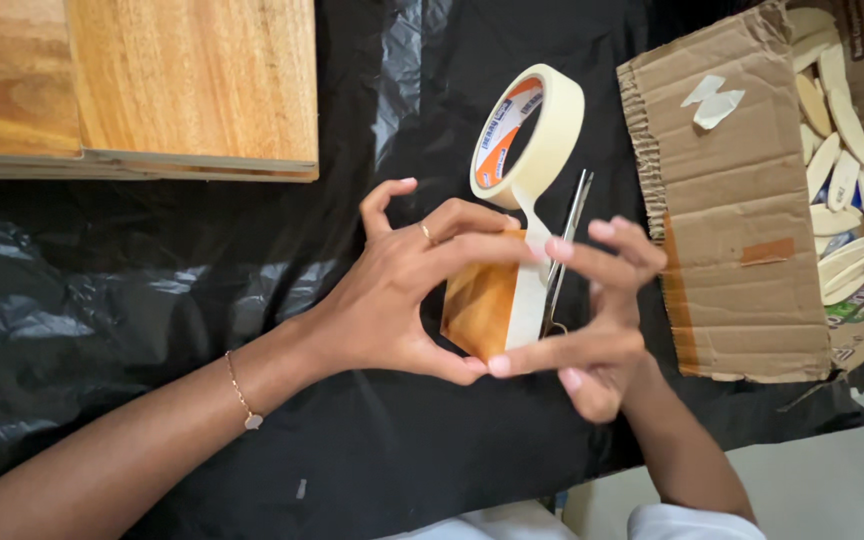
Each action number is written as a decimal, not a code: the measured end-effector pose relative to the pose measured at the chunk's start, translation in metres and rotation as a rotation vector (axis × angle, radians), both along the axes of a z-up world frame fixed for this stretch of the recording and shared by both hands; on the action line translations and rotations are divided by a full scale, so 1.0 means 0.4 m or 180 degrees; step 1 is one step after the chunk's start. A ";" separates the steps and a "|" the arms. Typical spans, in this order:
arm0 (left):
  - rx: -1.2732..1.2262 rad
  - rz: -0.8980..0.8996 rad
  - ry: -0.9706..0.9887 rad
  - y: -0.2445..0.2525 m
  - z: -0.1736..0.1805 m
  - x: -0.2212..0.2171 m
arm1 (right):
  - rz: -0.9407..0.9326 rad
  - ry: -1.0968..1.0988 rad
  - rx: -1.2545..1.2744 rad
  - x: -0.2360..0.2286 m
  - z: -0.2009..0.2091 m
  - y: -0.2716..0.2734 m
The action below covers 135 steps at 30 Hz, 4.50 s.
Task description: The person applies adhesive tape to the edges of small wooden blocks by hand, using scissors to cut the tape and pressing it onto the wood surfaces.
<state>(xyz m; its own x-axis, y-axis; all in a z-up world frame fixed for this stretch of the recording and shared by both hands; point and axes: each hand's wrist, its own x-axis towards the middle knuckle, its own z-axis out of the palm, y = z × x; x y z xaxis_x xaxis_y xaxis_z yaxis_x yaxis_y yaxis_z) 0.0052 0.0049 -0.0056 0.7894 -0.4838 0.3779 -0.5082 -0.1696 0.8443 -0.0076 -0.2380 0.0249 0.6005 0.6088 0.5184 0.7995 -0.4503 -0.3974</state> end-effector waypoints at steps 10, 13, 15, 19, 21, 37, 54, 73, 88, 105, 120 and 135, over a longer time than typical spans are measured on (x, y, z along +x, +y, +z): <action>-0.0124 0.0044 0.0151 -0.007 -0.016 -0.001 | -0.0246 -0.0238 0.0016 0.129 -0.012 -0.012; -0.0112 0.0054 0.0202 -0.009 -0.015 -0.002 | -0.0335 -0.0232 -0.0024 0.135 0.000 -0.013; -0.0058 0.0111 0.0147 -0.009 -0.021 -0.002 | -0.0356 -0.0046 -0.0193 0.119 0.016 -0.012; -0.0133 0.0144 0.0171 -0.014 -0.019 -0.003 | 0.0215 -0.0118 0.0143 0.058 0.004 -0.017; -0.0136 0.0095 0.0232 -0.016 -0.022 -0.003 | 0.0047 -0.0013 0.0110 0.049 -0.011 -0.012; -0.0228 0.0057 0.0177 -0.012 -0.017 -0.009 | -0.0776 0.2581 0.1861 0.203 -0.001 -0.012; 0.0466 -0.0034 -0.1938 -0.002 0.020 -0.014 | 0.1289 0.3759 0.2203 0.161 0.063 -0.007; 0.0128 0.0600 -0.1346 -0.009 0.014 -0.027 | 0.0759 0.2521 0.2084 0.067 0.001 0.005; -0.0001 0.0633 0.0014 -0.010 0.040 -0.028 | 0.0130 0.2298 0.1919 0.054 0.017 0.023; -0.0245 0.0526 0.0133 -0.010 0.017 -0.029 | 0.0355 0.2342 0.2200 0.001 0.144 -0.002; -0.0144 0.0407 0.0172 -0.007 0.014 -0.023 | 0.0445 0.0990 0.0956 0.147 0.110 0.067; -0.0156 0.0371 0.0230 -0.006 0.006 -0.011 | 0.0452 0.0714 0.0568 0.175 0.080 0.085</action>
